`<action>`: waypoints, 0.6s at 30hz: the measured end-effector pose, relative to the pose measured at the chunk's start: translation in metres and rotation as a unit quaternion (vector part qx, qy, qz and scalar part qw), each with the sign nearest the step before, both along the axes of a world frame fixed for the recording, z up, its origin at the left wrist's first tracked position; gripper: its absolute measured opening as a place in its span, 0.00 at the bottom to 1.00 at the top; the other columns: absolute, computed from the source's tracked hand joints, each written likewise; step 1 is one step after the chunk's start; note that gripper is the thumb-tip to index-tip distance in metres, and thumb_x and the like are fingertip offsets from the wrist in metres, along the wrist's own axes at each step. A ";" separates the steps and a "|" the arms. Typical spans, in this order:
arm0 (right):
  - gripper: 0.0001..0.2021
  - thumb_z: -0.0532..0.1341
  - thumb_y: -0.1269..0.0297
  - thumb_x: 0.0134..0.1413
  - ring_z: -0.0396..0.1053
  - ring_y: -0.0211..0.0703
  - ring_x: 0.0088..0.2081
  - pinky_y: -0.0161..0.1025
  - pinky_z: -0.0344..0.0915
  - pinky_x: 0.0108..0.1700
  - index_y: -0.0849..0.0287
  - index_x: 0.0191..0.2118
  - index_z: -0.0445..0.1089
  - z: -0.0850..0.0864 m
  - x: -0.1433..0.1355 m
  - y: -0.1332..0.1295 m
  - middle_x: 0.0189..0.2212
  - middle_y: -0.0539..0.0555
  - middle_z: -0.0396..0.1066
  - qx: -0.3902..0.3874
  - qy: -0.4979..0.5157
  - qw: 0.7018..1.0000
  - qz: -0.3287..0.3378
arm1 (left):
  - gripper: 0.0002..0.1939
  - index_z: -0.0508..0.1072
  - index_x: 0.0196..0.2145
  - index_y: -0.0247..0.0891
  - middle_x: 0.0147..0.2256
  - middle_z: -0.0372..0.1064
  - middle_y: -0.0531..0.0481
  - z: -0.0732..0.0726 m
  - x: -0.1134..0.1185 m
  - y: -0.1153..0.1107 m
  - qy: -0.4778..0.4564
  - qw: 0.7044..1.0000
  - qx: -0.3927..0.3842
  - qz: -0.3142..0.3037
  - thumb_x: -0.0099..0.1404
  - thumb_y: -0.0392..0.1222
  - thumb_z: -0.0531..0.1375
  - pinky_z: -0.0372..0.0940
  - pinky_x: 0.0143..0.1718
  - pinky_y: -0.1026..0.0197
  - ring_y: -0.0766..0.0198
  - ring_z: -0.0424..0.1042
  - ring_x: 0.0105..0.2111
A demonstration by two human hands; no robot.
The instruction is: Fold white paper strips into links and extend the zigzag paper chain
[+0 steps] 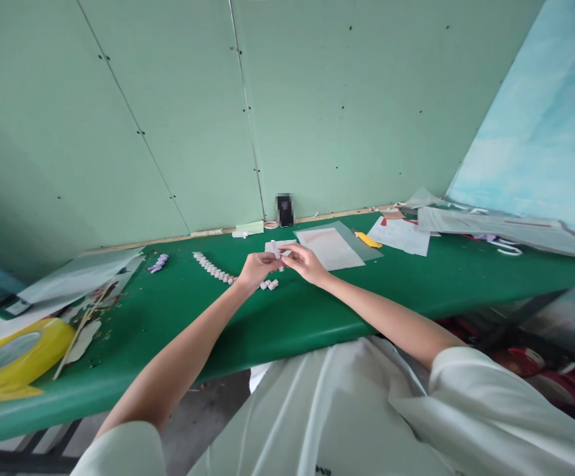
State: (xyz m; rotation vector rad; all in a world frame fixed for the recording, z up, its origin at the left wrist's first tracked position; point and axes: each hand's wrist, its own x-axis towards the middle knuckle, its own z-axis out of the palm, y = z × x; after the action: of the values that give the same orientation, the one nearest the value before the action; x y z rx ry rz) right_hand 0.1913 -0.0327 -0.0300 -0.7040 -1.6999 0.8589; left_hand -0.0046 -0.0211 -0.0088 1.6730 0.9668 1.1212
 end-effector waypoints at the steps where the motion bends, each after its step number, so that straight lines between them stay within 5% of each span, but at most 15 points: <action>1: 0.23 0.66 0.45 0.61 0.77 0.51 0.46 0.44 0.75 0.46 0.53 0.54 0.77 0.001 0.000 0.000 0.55 0.60 0.75 0.011 -0.005 1.000 -0.006 | 0.19 0.85 0.33 0.37 0.29 0.80 0.44 0.001 0.000 -0.002 0.014 1.000 -0.008 -0.013 0.49 0.54 0.76 0.69 0.26 0.60 0.58 0.76 0.26; 5: 0.19 0.66 0.44 0.62 0.75 0.56 0.52 0.48 0.73 0.54 0.55 0.38 0.82 0.006 0.002 -0.001 0.46 0.60 0.79 0.046 -0.030 0.998 -0.022 | 0.16 0.85 0.32 0.38 0.32 0.82 0.42 0.001 0.002 -0.007 0.041 0.997 -0.025 -0.055 0.50 0.51 0.76 0.72 0.30 0.58 0.55 0.80 0.31; 9: 0.20 0.66 0.44 0.61 0.78 0.58 0.49 0.49 0.74 0.52 0.55 0.29 0.80 0.010 0.003 -0.005 0.38 0.58 0.80 0.021 -0.015 0.999 -0.030 | 0.18 0.85 0.35 0.39 0.35 0.82 0.40 0.000 0.001 -0.004 0.040 0.994 -0.047 -0.088 0.52 0.54 0.76 0.73 0.32 0.57 0.54 0.80 0.34; 18: 0.16 0.69 0.48 0.58 0.79 0.61 0.51 0.51 0.79 0.48 0.56 0.40 0.85 -0.003 0.004 0.007 0.48 0.58 0.82 0.010 0.037 0.997 -0.060 | 0.28 0.77 0.41 0.33 0.33 0.80 0.39 -0.003 0.002 -0.005 -0.027 0.968 -0.185 -0.170 0.56 0.59 0.75 0.73 0.39 0.57 0.58 0.80 0.33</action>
State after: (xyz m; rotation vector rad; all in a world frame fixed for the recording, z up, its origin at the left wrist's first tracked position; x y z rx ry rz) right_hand 0.1954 -0.0257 -0.0335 -0.7445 -1.5809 0.7742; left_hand -0.0023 -0.0258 -0.0119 1.4257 0.7634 0.7036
